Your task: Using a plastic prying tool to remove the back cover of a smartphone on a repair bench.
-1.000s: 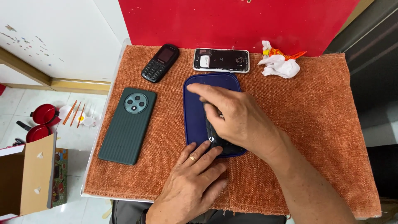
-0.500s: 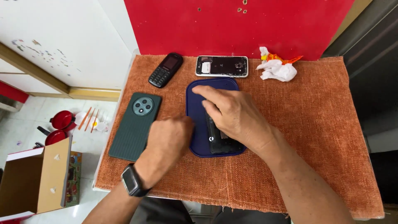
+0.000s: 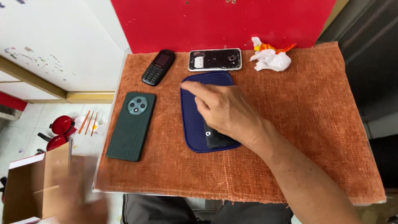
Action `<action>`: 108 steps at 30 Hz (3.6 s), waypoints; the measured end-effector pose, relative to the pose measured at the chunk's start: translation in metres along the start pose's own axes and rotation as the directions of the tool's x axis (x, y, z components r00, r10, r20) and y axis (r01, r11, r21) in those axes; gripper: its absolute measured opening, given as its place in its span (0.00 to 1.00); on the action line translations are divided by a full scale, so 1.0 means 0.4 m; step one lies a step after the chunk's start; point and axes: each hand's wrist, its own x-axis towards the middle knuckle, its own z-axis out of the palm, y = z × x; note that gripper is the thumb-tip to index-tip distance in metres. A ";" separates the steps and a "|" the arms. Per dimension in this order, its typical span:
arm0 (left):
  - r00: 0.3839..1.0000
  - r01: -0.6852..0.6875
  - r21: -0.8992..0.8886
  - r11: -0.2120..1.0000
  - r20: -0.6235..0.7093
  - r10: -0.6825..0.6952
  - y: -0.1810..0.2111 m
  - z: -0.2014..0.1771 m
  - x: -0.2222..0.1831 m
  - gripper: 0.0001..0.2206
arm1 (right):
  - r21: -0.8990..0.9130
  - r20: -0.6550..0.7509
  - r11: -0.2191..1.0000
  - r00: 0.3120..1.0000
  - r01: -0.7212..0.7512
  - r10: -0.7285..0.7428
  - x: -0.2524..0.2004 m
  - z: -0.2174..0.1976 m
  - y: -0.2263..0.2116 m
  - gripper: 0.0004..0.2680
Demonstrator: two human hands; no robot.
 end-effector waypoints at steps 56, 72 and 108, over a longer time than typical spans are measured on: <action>0.761 -0.217 -0.613 0.759 0.381 0.525 0.319 0.153 0.051 0.11 | 0.035 0.057 0.999 0.998 0.008 -0.010 0.010 -0.017 -0.018 0.20; 0.734 -0.186 -0.607 0.773 0.437 0.520 0.320 0.156 0.051 0.15 | -0.138 0.012 0.990 1.000 0.020 -0.019 -0.002 -0.005 0.001 0.15; 0.741 -0.175 -0.658 0.733 0.402 0.538 0.310 0.158 0.053 0.14 | 0.023 0.059 0.999 0.997 0.042 -0.044 0.015 -0.006 -0.010 0.16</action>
